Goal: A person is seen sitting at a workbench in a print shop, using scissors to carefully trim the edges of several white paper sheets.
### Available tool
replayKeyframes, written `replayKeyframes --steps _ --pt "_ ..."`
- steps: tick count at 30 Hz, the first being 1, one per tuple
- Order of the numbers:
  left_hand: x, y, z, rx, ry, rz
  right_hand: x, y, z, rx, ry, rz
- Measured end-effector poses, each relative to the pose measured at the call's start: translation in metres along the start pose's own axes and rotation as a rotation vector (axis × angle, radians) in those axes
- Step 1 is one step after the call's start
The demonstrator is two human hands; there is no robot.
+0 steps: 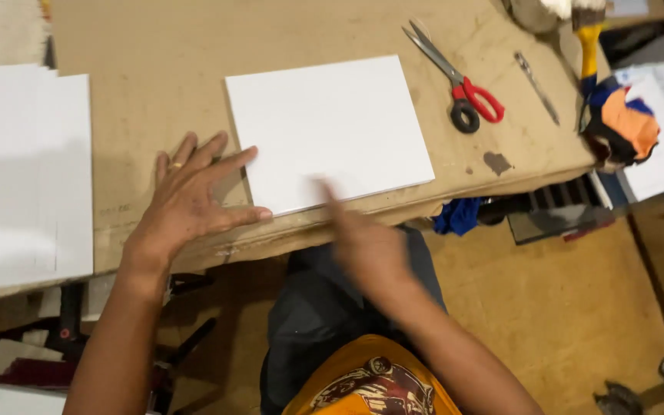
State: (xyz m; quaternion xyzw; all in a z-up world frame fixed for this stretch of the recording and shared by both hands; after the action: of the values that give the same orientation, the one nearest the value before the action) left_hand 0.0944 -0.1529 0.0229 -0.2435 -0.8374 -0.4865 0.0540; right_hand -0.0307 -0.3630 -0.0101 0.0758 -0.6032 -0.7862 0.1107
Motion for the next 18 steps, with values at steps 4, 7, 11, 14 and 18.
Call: replayKeyframes --steps 4,7,11,14,18 --pt "-0.005 -0.004 0.002 -0.027 0.082 0.069 0.049 0.007 -0.107 0.223 -0.258 -0.232" --pt "-0.007 -0.007 0.009 -0.069 0.047 0.036 0.077 0.038 -0.140 0.294 -0.263 -0.492" --pt "-0.006 0.000 0.008 -0.145 -0.029 0.001 0.079 0.071 -0.096 0.213 -0.257 -0.679" --pt "-0.009 -0.006 0.015 -0.040 -0.032 -0.008 0.046 0.025 -0.038 0.020 -0.158 -0.482" --pt "-0.011 -0.005 0.019 -0.046 0.003 0.047 0.001 -0.006 0.054 -0.070 -0.068 -0.249"
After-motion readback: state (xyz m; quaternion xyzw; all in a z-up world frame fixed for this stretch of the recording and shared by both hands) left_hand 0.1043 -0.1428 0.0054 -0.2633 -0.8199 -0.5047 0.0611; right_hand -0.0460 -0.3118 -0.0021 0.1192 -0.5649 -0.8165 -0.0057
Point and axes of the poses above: each hand's wrist, its own x-axis away from the middle knuckle, its own y-axis out of the back of the hand, z = x × y, the point moved 6 cm from there along -x, towards the middle knuckle, and after that the axes turned 10 degrees about y, right-handed, at the moved point
